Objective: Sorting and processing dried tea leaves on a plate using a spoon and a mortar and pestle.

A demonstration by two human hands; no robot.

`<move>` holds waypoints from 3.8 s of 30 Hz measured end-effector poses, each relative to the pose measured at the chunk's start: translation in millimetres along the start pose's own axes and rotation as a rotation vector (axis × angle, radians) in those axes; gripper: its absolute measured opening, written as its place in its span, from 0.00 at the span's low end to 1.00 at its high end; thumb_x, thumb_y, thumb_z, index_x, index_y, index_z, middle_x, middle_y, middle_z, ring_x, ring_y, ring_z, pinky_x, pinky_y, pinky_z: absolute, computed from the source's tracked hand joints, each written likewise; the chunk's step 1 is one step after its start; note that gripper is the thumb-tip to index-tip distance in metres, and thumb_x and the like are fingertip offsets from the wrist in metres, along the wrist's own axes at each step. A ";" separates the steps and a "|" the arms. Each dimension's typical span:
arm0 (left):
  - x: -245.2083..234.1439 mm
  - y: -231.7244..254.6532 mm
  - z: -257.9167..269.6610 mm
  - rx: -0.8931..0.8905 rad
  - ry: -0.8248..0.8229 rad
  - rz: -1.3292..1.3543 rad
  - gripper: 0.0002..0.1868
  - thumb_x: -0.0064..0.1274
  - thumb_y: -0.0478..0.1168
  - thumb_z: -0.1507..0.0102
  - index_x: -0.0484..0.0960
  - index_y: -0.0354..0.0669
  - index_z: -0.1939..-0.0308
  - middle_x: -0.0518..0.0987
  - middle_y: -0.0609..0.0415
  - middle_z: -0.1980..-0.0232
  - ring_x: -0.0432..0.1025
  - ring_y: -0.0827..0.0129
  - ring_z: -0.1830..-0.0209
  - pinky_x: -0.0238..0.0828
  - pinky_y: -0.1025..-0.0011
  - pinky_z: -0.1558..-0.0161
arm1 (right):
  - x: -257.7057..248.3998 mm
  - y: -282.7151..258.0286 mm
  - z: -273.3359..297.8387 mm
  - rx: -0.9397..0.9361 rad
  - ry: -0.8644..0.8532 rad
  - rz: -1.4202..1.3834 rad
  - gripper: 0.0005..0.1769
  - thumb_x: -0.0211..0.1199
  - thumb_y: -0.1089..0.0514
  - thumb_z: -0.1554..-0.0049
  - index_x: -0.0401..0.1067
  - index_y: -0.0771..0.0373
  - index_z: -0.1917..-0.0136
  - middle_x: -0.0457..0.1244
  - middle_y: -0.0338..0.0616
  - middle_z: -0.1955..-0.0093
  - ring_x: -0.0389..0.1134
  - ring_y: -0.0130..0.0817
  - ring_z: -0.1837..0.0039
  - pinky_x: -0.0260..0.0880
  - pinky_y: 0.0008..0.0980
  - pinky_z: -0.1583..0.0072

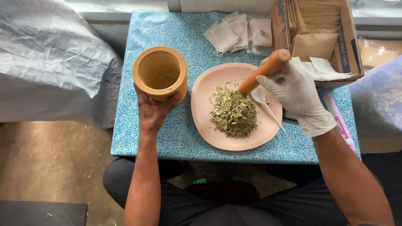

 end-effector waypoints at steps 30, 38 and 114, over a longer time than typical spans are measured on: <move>116.5 113.0 42.1 0.580 -0.157 -0.352 0.31 0.64 0.51 0.23 0.74 0.43 0.21 0.77 0.43 0.25 0.77 0.51 0.25 0.85 0.54 0.28 | 6.9 -34.3 14.7 -0.043 0.018 0.008 0.15 0.75 0.56 0.32 0.78 0.58 0.34 0.71 0.45 0.40 0.74 0.37 0.51 0.75 0.36 0.47; 192.6 79.2 8.5 0.459 -0.267 -0.459 0.36 0.72 0.60 0.35 0.78 0.70 0.24 0.81 0.72 0.30 0.81 0.64 0.34 0.85 0.60 0.40 | 17.3 -12.1 17.8 0.035 0.088 0.114 0.25 0.79 0.52 0.41 0.78 0.42 0.31 0.71 0.26 0.41 0.76 0.27 0.43 0.79 0.34 0.42; -12.9 62.4 -6.2 0.226 -0.003 -0.292 0.69 0.84 0.60 0.35 0.45 0.55 0.06 0.48 0.36 0.06 0.52 0.33 0.07 0.49 0.37 0.09 | 34.7 39.2 83.1 0.110 -0.067 0.301 0.17 0.63 0.49 0.26 0.82 0.54 0.29 0.72 0.34 0.28 0.69 0.36 0.21 0.74 0.38 0.29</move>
Point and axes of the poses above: each hand's wrist, its own z-axis away from the middle knuckle, its own x-axis out of the palm, y = z × x, the point moved 7 cm from there along -z, towards the middle knuckle
